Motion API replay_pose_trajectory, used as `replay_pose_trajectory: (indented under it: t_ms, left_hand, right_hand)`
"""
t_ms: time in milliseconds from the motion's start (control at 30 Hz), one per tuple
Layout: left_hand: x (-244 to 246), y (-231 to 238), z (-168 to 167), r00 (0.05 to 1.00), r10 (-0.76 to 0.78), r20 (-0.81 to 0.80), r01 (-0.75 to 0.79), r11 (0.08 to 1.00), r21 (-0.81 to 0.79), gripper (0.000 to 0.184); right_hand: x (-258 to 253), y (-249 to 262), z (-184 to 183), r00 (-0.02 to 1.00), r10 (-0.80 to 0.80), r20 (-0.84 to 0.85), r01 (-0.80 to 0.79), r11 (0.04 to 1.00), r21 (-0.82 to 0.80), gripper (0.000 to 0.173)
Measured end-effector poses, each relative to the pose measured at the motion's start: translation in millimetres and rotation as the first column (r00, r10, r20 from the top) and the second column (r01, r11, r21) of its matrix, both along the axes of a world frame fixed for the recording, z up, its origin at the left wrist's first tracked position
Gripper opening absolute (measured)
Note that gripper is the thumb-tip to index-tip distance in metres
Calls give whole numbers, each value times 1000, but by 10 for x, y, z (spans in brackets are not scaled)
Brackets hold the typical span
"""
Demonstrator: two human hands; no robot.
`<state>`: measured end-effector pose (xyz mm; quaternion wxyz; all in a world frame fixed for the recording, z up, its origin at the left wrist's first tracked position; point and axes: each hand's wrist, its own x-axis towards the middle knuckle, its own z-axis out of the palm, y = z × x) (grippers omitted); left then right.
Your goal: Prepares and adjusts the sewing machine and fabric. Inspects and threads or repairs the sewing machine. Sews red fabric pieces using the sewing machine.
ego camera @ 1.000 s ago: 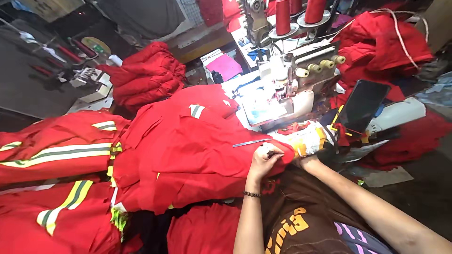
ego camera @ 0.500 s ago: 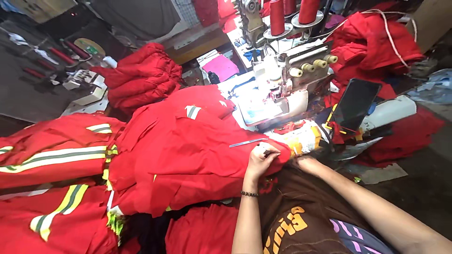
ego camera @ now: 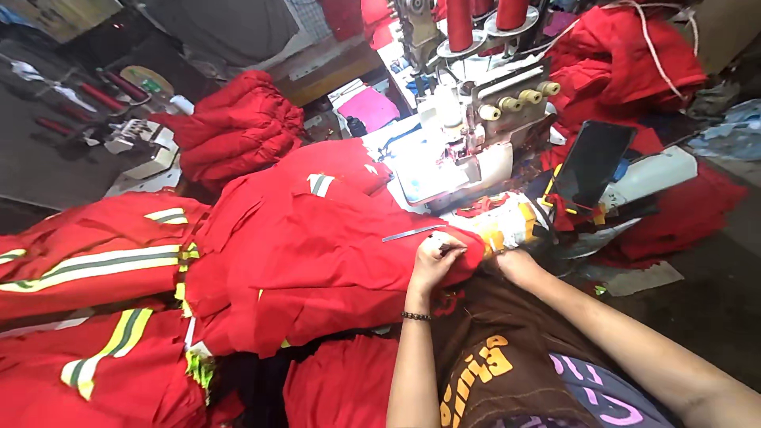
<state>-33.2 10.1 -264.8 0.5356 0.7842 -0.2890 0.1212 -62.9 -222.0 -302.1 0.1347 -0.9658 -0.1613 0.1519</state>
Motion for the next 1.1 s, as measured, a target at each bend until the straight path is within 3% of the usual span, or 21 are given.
replay_pose_trajectory:
  t_ms: [133,233,367,433,567,800,967,1033,1100]
  left_hand:
    - [-2,-3,3,999,-18,-46,17,1000,-13,7]
    - [-12,0,20,999,-11,-48,12,1000,22,6]
    - [-17,-2,53,1000,-15,-22,16,998,57,7]
    - [-50,-48,99,999,9,45,-14,995,101,7]
    - [-185,-238,386,962,89,257,-164,944,287,2]
    - [-225,-470,844,904,101,416,-301,840,451,6]
    - [-290,-560,910,853,102,513,-381,793,476,8]
    - [-328,-607,897,821,177,542,-458,772,441,7]
    - [-356,-647,848,819,310,482,-498,802,330,3]
  right_hand:
    - [-140,-182,276,997,-72,-13,73,995,71,22]
    - [-232,-355,339,987,-114,-112,135,969,208,34]
    - [-321,-561,423,927,-193,-321,319,857,406,36]
    - [-386,-664,433,920,-208,-331,356,797,488,38]
    - [-528,-640,664,937,-301,-177,347,742,574,35]
    - [-542,-343,917,919,-357,169,210,805,555,35]
    - [-430,-247,916,876,-360,322,139,827,545,30]
    - [-393,-266,906,859,-363,361,113,823,557,26]
    - [-381,-310,939,878,-379,293,127,774,620,26]
